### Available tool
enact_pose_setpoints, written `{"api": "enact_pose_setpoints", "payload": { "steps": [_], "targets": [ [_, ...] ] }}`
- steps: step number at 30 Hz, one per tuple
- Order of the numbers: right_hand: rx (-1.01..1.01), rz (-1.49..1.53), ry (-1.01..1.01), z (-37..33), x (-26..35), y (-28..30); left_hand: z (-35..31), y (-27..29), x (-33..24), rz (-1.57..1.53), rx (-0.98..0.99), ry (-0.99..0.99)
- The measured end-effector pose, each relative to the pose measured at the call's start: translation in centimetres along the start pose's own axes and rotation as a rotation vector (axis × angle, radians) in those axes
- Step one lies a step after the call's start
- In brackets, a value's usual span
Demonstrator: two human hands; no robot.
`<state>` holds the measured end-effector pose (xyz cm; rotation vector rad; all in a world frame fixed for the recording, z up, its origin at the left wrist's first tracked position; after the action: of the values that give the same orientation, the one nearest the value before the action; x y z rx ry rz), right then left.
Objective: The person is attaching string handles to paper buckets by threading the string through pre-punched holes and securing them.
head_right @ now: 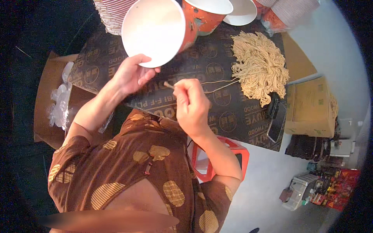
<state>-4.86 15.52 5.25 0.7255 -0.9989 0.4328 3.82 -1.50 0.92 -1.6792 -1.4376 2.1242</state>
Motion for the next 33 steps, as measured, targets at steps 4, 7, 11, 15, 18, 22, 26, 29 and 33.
{"api": "enact_pose_setpoints", "payload": {
  "steps": [4,7,11,15,18,22,26,29,33],
  "targets": [
    [-0.002,0.183,-0.041,0.5,0.0,0.4,-0.8,-0.4,1.3,-0.085,-0.067,0.109],
    [-0.053,0.181,0.026,0.9,0.7,0.6,-1.0,-0.5,2.0,-0.198,-0.037,0.138],
    [-0.063,0.22,0.0,1.3,0.8,0.2,-1.3,-0.9,2.3,-0.222,-0.006,0.156],
    [-0.073,0.191,-0.008,1.8,0.5,0.0,-1.5,-1.1,2.2,-0.216,-0.038,0.151],
    [-0.067,0.191,-0.002,1.8,0.3,-0.1,-1.7,-1.2,2.3,-0.253,-0.033,0.162],
    [-0.053,0.209,-0.025,1.8,0.4,-0.2,-1.7,-1.1,2.4,-0.251,-0.039,0.179],
    [-0.058,0.187,-0.006,1.8,0.2,-0.3,-1.7,-1.0,2.4,-0.268,0.022,0.176],
    [-0.045,0.206,-0.016,2.0,0.2,-0.4,-1.7,-1.0,2.3,-0.257,0.007,0.17],
    [-0.065,0.206,-0.042,2.3,-0.2,-0.5,-1.8,-1.4,2.4,-0.195,-0.038,0.14]
  ]
}}
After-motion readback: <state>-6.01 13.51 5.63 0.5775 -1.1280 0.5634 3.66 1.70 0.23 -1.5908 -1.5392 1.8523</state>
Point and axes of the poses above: each hand's wrist, its own z-axis towards the middle knuckle, its own y-axis out of the back of the hand, x = y × z, the point moved 5 cm from there along z, towards the middle knuckle, and after that the axes turned 15 degrees about -y, right-handed, at the moved point
